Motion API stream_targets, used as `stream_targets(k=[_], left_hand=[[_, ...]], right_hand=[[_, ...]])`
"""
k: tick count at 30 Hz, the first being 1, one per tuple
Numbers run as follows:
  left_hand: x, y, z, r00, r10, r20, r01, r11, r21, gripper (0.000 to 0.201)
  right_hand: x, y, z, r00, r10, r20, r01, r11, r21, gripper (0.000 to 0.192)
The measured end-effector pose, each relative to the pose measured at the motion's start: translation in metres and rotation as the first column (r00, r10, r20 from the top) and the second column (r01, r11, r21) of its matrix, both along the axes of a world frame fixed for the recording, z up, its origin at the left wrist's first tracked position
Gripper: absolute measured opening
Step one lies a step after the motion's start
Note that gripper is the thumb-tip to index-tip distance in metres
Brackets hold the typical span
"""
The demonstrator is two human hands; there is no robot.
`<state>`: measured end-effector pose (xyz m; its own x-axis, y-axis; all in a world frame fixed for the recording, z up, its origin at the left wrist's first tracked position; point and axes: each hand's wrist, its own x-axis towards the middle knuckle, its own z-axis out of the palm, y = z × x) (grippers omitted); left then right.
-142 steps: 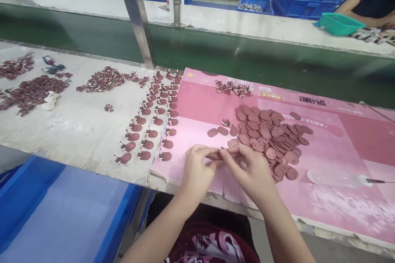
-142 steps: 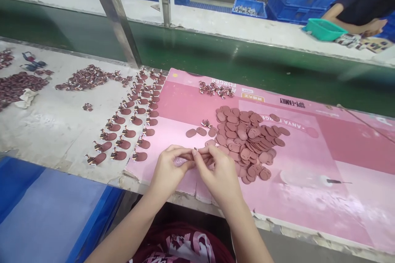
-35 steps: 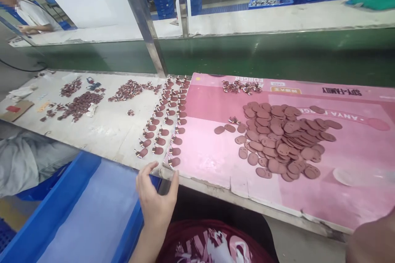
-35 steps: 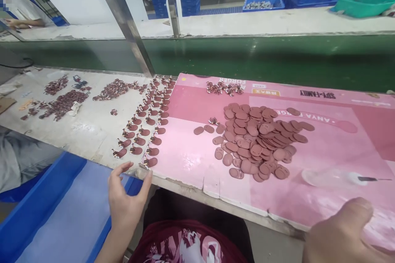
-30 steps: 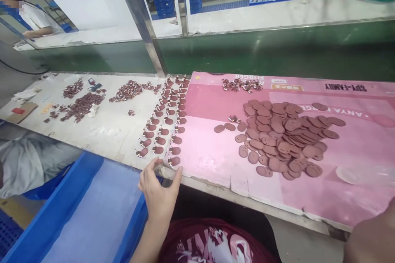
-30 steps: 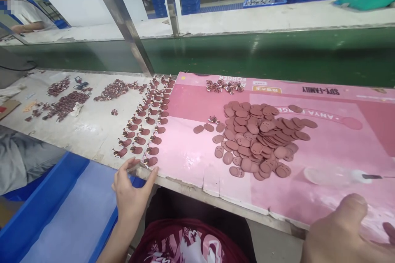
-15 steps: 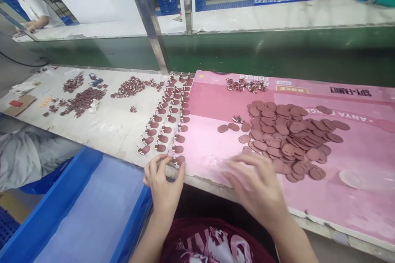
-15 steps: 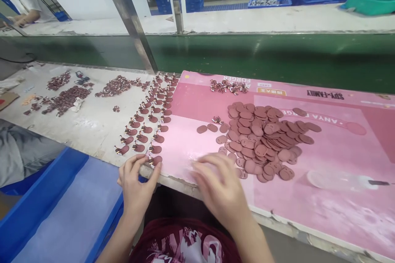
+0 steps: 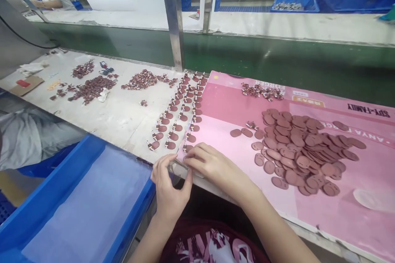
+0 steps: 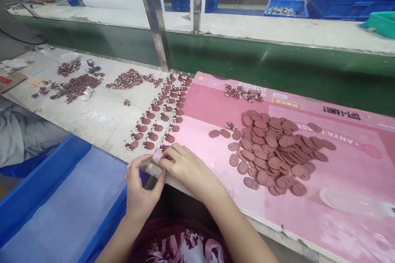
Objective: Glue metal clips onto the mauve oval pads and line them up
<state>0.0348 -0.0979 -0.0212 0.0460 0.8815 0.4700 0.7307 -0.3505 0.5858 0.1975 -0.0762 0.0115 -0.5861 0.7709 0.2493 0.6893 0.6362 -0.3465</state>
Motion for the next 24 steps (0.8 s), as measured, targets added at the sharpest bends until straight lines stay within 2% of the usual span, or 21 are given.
stream_targets(k=[2,4,6,8,11,14,16,18,21,24], left_hand=[[-0.002,-0.003,0.002,0.998,-0.019,0.053,0.016,0.998,0.058,0.04],[-0.003,-0.007,0.005,0.992,-0.04,0.121,0.034,0.998,0.051,0.041],[-0.002,-0.01,0.01,0.983,-0.048,0.178,0.048,0.999,0.005,0.041],[-0.001,-0.009,0.014,0.981,-0.04,0.188,0.048,0.998,-0.038,0.039],[0.002,-0.002,0.016,0.997,-0.024,0.075,0.029,0.998,-0.059,0.03],[0.004,0.005,0.011,0.991,0.035,-0.128,-0.043,0.997,-0.059,0.032],[0.007,0.006,0.008,0.972,0.082,-0.222,-0.097,0.994,-0.057,0.037],[0.01,0.006,0.006,0.959,0.107,-0.263,-0.126,0.99,-0.059,0.035],[0.015,0.004,0.005,0.958,0.099,-0.268,-0.125,0.989,-0.08,0.023],[0.018,0.003,0.005,0.954,0.057,-0.295,-0.092,0.99,-0.103,0.02]], right_hand=[[0.0,-0.003,-0.001,0.995,-0.009,-0.098,0.01,1.0,0.005,0.023],[0.001,-0.006,-0.002,0.963,-0.05,-0.265,0.058,0.998,0.023,0.024],[0.002,-0.011,-0.001,0.891,-0.119,-0.438,0.142,0.99,0.02,0.023],[0.004,-0.016,0.0,0.8,-0.204,-0.565,0.22,0.975,-0.041,0.022],[0.008,-0.025,0.0,0.607,-0.392,-0.692,0.28,0.92,-0.275,0.019],[0.012,-0.033,-0.004,0.351,-0.588,-0.729,0.281,0.809,-0.517,0.017],[0.015,-0.037,-0.008,0.215,-0.657,-0.723,0.257,0.752,-0.607,0.018],[0.017,-0.041,-0.012,0.119,-0.685,-0.719,0.211,0.725,-0.656,0.02],[0.02,-0.047,-0.015,0.058,-0.71,-0.701,0.136,0.702,-0.699,0.021],[0.025,-0.052,-0.014,0.091,-0.739,-0.667,0.091,0.674,-0.734,0.028]])
